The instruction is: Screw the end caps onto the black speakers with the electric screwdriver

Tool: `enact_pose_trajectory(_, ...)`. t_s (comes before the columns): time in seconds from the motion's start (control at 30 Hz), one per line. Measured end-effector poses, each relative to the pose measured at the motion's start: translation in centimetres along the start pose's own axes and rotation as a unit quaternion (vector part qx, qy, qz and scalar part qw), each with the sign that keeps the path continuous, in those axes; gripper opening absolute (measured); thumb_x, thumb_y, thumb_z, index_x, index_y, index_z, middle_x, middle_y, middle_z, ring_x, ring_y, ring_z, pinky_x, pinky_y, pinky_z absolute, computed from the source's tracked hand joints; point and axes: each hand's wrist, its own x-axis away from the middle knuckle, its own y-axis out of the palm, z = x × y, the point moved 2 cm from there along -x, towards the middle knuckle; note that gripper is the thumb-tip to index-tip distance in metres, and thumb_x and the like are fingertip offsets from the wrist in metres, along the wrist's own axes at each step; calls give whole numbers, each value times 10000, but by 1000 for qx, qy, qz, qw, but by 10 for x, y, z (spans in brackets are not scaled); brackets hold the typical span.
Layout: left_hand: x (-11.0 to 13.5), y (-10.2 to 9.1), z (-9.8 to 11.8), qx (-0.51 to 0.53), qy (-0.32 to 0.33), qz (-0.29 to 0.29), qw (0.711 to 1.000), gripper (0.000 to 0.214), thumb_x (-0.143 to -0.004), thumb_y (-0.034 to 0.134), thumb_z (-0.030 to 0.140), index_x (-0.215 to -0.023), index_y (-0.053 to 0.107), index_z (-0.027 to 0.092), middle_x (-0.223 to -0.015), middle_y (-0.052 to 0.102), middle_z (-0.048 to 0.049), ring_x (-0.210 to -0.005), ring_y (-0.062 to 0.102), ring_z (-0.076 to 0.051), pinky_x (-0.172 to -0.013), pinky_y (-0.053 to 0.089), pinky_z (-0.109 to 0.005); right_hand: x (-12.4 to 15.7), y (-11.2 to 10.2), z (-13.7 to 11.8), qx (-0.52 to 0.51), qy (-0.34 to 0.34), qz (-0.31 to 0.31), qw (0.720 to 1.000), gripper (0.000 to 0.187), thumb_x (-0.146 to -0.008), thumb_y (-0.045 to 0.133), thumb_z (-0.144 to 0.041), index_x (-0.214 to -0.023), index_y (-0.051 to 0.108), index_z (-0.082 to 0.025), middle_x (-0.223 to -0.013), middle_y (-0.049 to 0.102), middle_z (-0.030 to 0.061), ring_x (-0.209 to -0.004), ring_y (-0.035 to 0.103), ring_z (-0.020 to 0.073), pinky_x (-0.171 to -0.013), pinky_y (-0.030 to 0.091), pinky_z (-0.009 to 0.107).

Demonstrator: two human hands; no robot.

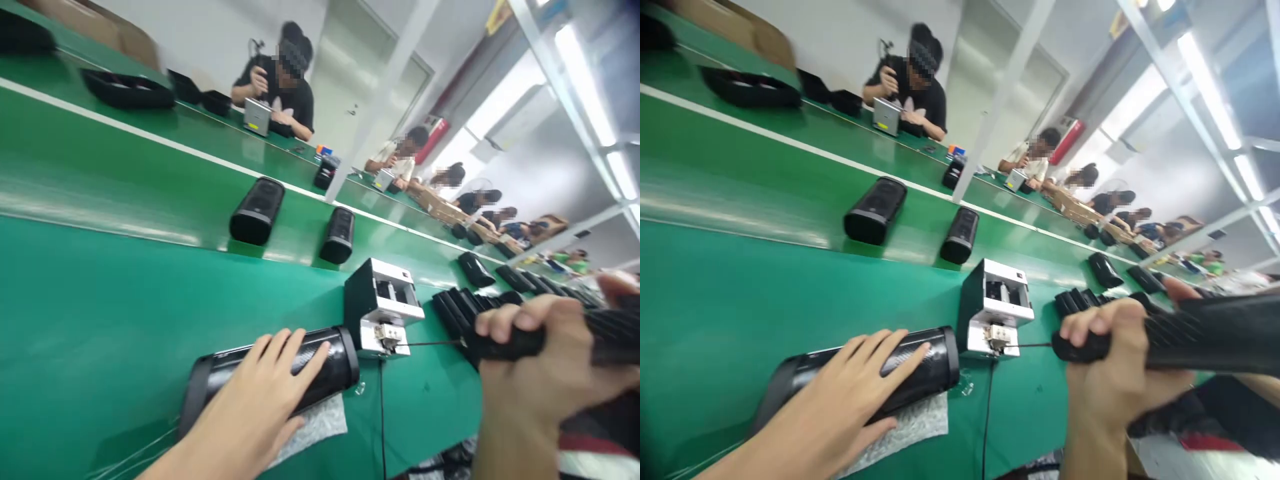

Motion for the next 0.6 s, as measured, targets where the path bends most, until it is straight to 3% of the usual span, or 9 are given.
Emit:
enact_pose_trajectory(0.07, 3, 14, -5, -23, 8, 51, 998, 1178, -885, 979, 245, -1890, 381, 389, -1732, 644, -247, -1486, 682, -592, -1127, 631, -785, 0, 7, 11, 12, -20, -8, 1000, 475, -948, 887, -234, -1362, 658, -276, -684, 595, -125, -466, 467, 156, -439, 503, 270)
enact_pose_trajectory(0.17, 10, 25, -15, -48, -6, 133, 990, 1323, -749, 1018, 239, -1883, 372, 456, -1685, 697, -161, -1442, 691, -566, -1140, 603, -792, 1, 9, 33, -4, 7, -59, 998, 490, -983, 935, -255, -1388, 660, -234, -727, 628, -112, -454, 510, 145, -442, 516, 285)
enact_pose_trajectory(0.23, 12, 23, -20, -60, 13, 161, 985, 1325, -728, 1021, 294, -1881, 384, 446, -1647, 732, -128, -1381, 727, -525, -1099, 637, -724, 3, 6, 47, -13, 26, -78, 997, 453, -1021, 934, -266, -1382, 662, -230, -766, 643, -101, -462, 530, 140, -453, 517, 289)
enact_pose_trajectory(0.33, 13, 15, -23, -74, 60, 172, 980, 1117, -878, 900, 387, -1880, 408, 387, -1628, 753, -108, -1296, 770, -452, -990, 671, -598, 8, 1, 57, -21, 41, -97, 994, 356, -1062, 916, -239, -1319, 670, -251, -768, 633, -100, -466, 545, 135, -467, 517, 284)
enact_pose_trajectory(0.43, 13, 9, -23, -75, 50, 185, 978, 869, -1005, 728, 379, -1839, 485, 368, -1632, 740, -115, -1322, 743, -446, -1023, 628, -609, 19, -4, 54, -36, 82, -132, 987, 327, -1077, 931, -246, -1291, 685, -266, -764, 625, -96, -464, 550, 126, -467, 527, 267)
enact_pose_trajectory(0.53, 16, 9, -19, -66, 33, 185, 980, 747, -1091, 613, 366, -1828, 493, 365, -1637, 717, -132, -1378, 695, -448, -1085, 572, -635, 36, -12, 33, -62, 151, -153, 975, 322, -1090, 939, -287, -1321, 714, -281, -723, 606, -102, -428, 545, 121, -438, 521, 238)
enact_pose_trajectory(0.6, 18, 9, -17, -75, 43, 168, 982, 720, -1132, 586, 379, -1842, 469, 352, -1661, 691, -142, -1418, 667, -442, -1125, 542, -633, 44, -22, 13, -99, 171, -123, 973, 360, -1073, 963, -336, -1346, 732, -306, -696, 588, -110, -390, 493, 113, -407, 503, 235)
